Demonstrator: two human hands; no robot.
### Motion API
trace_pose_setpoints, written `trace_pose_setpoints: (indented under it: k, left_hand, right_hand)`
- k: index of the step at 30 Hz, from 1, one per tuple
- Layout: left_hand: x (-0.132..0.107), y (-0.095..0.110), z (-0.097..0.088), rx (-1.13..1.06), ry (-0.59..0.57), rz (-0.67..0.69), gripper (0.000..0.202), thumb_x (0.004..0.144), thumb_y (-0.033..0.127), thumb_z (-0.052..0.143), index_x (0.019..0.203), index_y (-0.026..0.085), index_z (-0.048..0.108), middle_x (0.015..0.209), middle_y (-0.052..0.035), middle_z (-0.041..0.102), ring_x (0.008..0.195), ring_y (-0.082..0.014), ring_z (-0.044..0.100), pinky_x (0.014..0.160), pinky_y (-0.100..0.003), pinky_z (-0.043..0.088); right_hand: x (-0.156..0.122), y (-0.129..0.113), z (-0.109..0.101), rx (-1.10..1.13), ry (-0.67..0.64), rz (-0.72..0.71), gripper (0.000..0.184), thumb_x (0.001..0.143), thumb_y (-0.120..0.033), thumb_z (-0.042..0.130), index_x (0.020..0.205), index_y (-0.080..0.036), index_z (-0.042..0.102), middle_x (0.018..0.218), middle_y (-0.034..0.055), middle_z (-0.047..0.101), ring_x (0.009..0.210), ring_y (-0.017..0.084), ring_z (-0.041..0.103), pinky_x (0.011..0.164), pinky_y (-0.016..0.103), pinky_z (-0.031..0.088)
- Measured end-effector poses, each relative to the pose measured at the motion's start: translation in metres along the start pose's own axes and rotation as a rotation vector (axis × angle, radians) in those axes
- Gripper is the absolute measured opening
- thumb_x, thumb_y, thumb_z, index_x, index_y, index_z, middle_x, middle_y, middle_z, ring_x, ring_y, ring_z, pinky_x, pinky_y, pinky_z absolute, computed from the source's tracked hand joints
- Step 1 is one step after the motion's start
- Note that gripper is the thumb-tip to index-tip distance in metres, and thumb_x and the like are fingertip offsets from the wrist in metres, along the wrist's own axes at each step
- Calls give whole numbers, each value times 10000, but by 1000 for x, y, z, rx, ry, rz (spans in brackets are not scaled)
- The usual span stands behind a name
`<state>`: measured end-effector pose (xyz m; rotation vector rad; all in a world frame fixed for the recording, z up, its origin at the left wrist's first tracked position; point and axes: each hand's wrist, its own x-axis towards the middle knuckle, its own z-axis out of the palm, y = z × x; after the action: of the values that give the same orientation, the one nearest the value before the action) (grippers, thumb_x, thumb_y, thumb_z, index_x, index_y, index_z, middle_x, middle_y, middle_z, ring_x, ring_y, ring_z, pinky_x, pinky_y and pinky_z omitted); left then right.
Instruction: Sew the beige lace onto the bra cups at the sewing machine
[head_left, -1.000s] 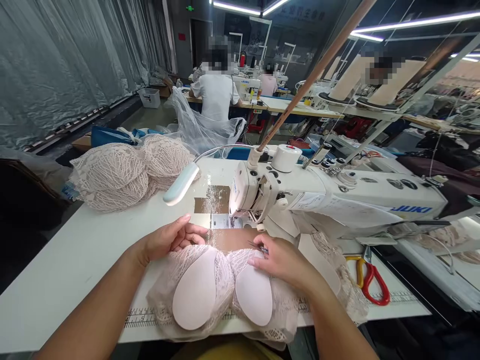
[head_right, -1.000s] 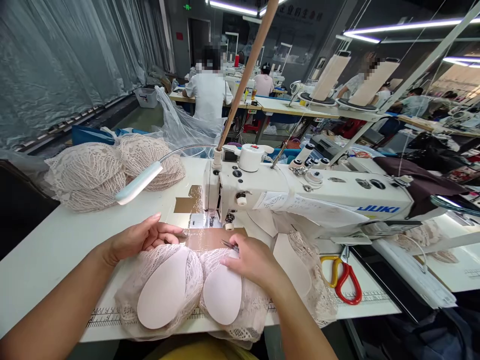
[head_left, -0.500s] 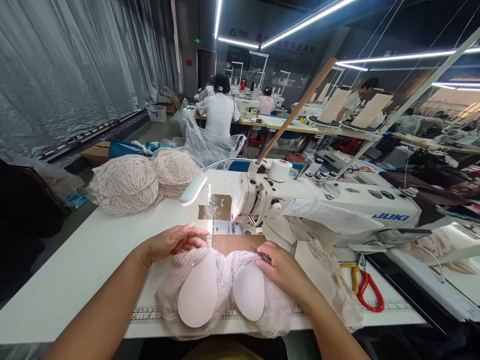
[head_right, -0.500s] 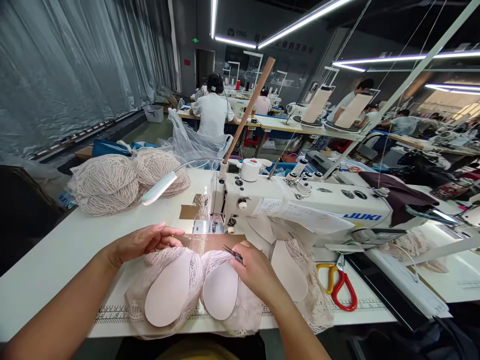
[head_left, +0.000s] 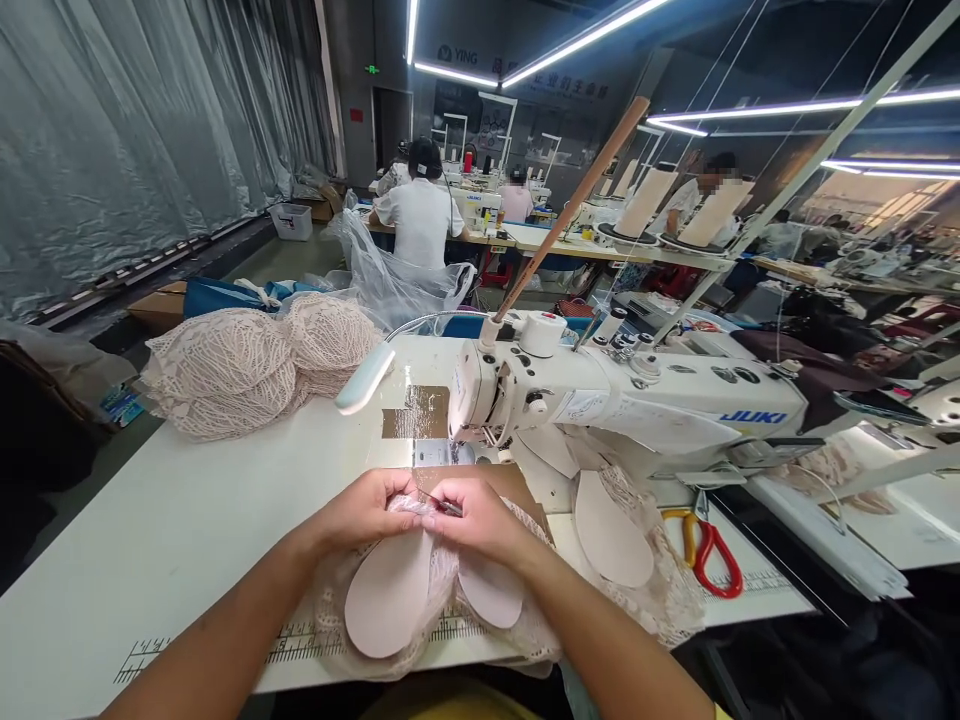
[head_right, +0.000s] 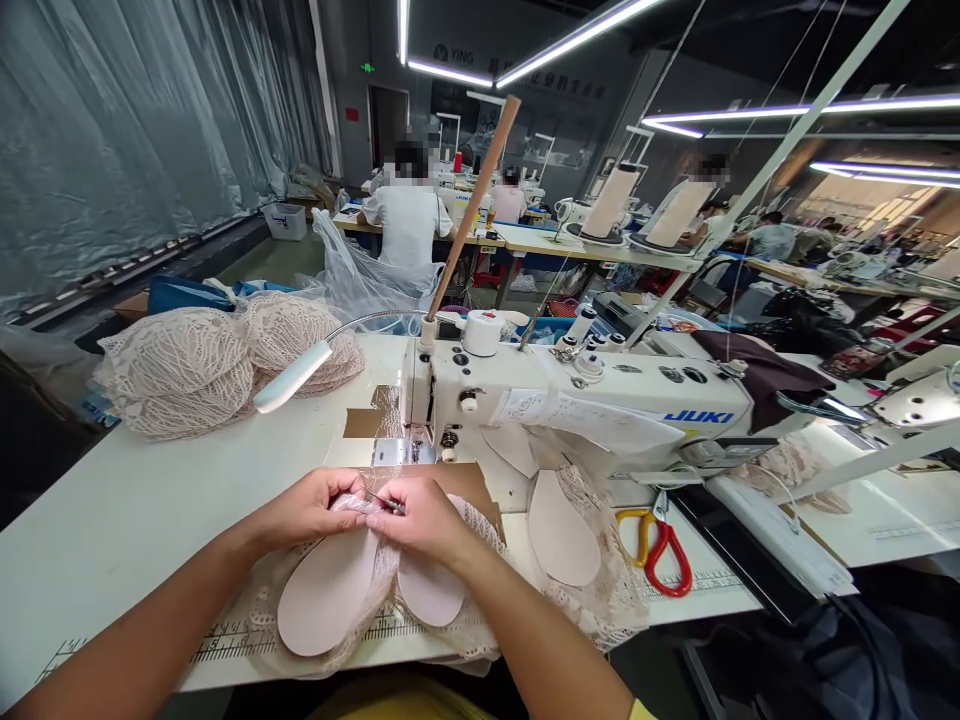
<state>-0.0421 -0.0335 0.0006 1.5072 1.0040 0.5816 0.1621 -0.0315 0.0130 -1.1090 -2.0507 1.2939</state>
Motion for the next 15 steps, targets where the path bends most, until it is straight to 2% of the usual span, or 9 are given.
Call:
trace_pose_setpoints:
  k: [2, 6, 10, 13, 15]
  left_hand:
    - [0, -2, -4, -8, 39, -5, 354, 733, 373, 703, 663, 172, 420, 636, 66, 365, 589, -87, 318, 522, -205, 229]
    - [0, -3, -11, -58, 37, -46, 283, 717, 364, 723, 720, 151, 536, 672, 40, 486, 619, -107, 430, 551, -205, 313]
    - [0, -1, -11, -101, -16, -121, 313, 718, 410, 736, 837, 125, 680, 798, -34, 635, 739, -174, 562, 637, -246, 420]
    - [-1, 1, -9, -131, -20, -152, 340, 736, 440, 725, 818, 111, 710, 756, -45, 650, 695, -170, 566, 618, -252, 433]
    - [-1, 2, -7, -169, -23, -163, 346, 736, 443, 725, 795, 102, 709, 716, -40, 636, 651, -156, 548, 591, -249, 427]
  right_hand:
    - [3, 6, 4, 50, 34, 42, 146, 774, -266, 655, 684, -163, 602, 633, -37, 527, 611, 115, 469, 554, 220, 347]
    - [2, 14, 6, 129, 57, 59, 87, 770, -242, 631, 739, -162, 615, 680, -33, 541, 629, 110, 453, 565, 215, 343]
    - [2, 17, 4, 156, 40, 13, 141, 790, -291, 643, 861, -169, 643, 755, -11, 596, 687, 135, 520, 624, 233, 399]
    - [2, 18, 0, 126, 49, -29, 261, 860, -375, 592, 1028, -183, 642, 848, 19, 650, 772, 169, 584, 697, 268, 445]
    - [3, 19, -2, 121, 38, -56, 284, 910, -384, 531, 1074, -189, 656, 947, 41, 685, 866, 188, 614, 770, 291, 460]
